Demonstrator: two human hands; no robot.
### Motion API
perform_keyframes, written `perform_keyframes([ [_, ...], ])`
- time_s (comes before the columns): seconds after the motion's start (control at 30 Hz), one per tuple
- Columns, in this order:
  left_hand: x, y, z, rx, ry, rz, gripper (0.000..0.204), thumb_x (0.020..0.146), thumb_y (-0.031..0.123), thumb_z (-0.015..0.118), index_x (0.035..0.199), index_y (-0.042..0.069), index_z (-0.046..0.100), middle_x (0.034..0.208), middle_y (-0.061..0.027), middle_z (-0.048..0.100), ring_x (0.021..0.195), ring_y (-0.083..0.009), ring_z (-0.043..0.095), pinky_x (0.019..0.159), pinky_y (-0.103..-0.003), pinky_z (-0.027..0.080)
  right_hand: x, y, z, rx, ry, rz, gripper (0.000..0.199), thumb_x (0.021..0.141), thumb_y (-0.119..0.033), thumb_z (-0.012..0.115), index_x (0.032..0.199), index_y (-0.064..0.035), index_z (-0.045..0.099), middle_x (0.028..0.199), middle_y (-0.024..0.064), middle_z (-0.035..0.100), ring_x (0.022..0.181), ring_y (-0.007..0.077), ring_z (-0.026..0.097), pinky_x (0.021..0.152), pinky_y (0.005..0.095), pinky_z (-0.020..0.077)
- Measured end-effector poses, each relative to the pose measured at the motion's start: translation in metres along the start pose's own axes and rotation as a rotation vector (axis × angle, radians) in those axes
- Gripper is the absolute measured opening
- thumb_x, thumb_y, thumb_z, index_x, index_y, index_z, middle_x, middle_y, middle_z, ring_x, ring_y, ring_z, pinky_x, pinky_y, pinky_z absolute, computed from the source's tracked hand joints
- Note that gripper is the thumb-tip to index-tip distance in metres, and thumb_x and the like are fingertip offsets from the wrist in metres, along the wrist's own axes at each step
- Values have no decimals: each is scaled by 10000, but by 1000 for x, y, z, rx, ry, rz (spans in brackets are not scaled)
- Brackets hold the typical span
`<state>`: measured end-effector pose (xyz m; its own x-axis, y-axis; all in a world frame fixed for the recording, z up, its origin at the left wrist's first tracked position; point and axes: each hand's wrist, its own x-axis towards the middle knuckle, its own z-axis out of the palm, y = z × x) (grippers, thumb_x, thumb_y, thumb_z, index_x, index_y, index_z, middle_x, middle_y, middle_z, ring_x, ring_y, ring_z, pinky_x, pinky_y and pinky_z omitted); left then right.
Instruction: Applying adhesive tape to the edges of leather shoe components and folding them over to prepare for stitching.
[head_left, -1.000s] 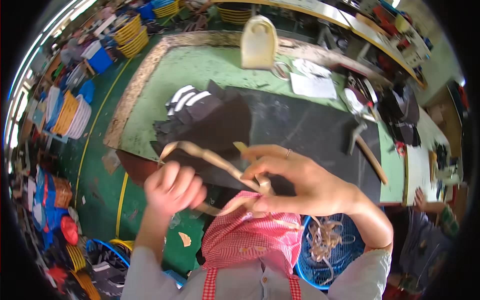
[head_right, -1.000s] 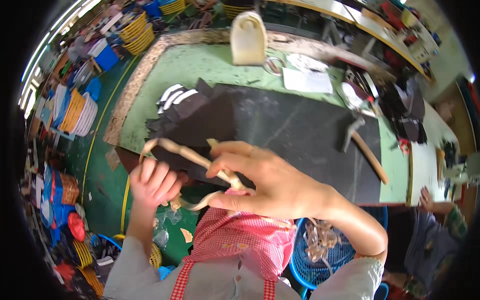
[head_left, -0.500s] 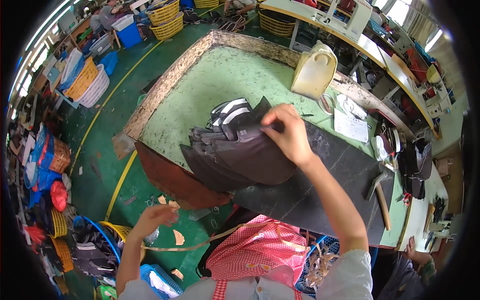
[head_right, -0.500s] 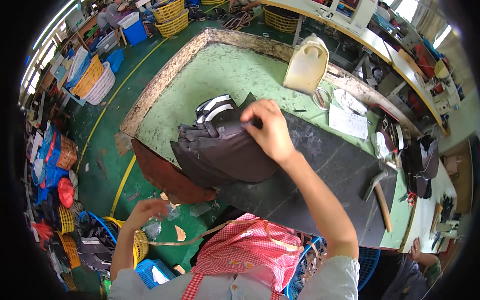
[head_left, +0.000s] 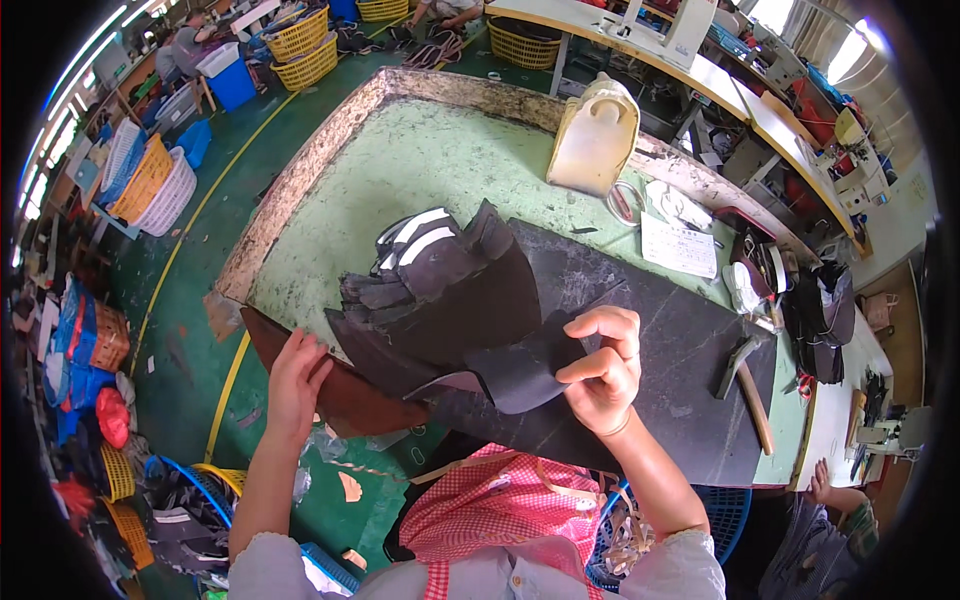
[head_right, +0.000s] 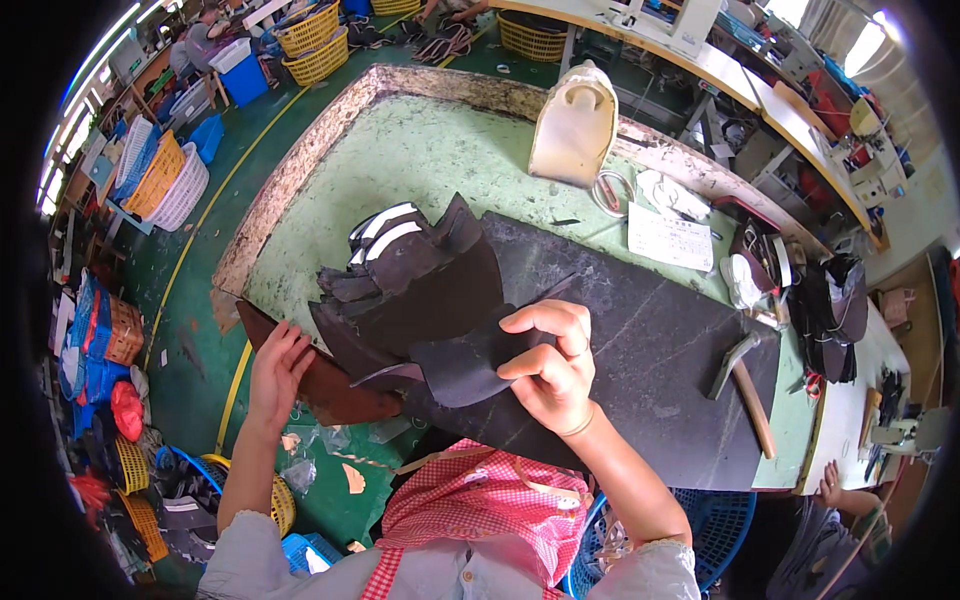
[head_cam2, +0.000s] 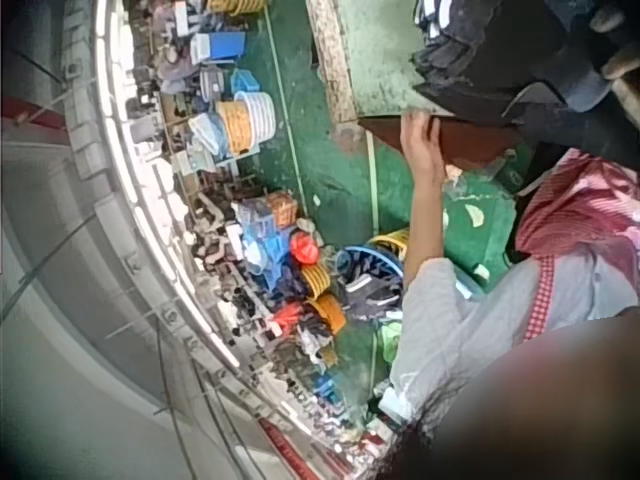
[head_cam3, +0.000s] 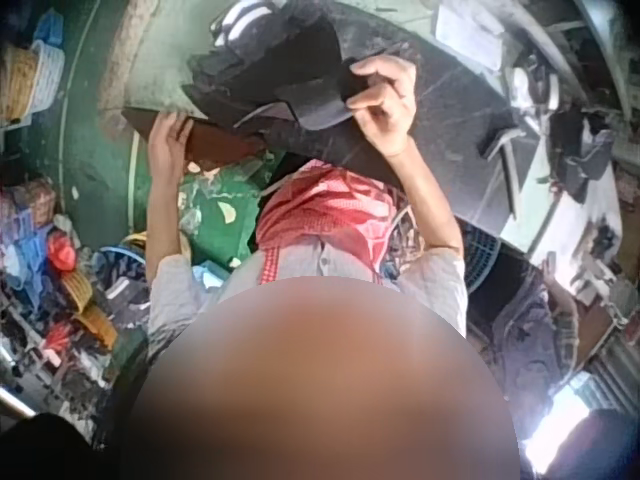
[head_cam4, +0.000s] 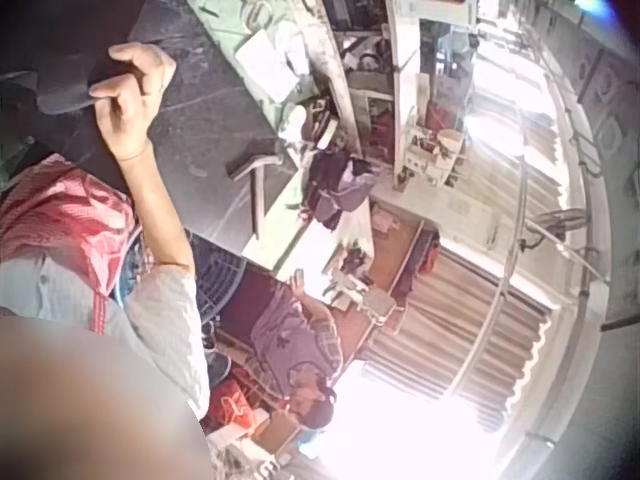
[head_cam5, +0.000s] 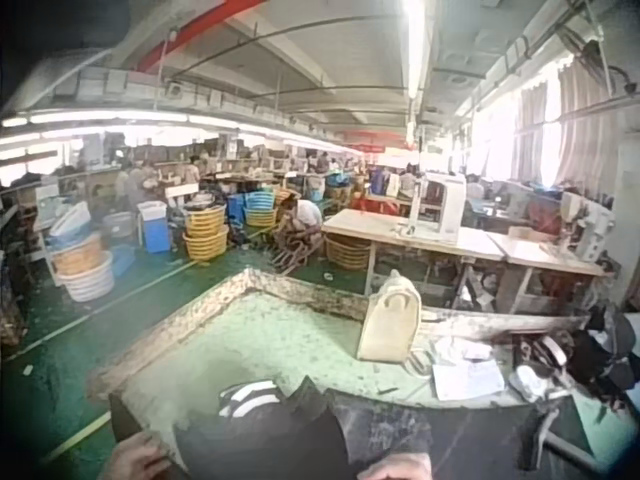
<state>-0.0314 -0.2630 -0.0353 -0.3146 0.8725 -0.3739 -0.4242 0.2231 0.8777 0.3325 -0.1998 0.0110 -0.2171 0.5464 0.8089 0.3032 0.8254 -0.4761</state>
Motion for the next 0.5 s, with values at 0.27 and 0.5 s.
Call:
perform_keyframes([
  [0.27,39,6,-12,-72,-311,-278,382,969,303,577,1254,49,566,1178,-105,660,1093,-210,606,953,-370,459,13,15,17,96,-117,134,227,755,-56,726,926,-82,580,985,62,699,927,289,643,923,442,465],
  [0.5,33,-6,51,186,-281,318,566,822,12,760,1316,29,484,1201,-37,598,1125,-133,560,1009,-286,422,19,30,52,-59,-310,403,279,817,-166,749,1050,-72,626,874,139,653,847,345,633,778,428,507],
])
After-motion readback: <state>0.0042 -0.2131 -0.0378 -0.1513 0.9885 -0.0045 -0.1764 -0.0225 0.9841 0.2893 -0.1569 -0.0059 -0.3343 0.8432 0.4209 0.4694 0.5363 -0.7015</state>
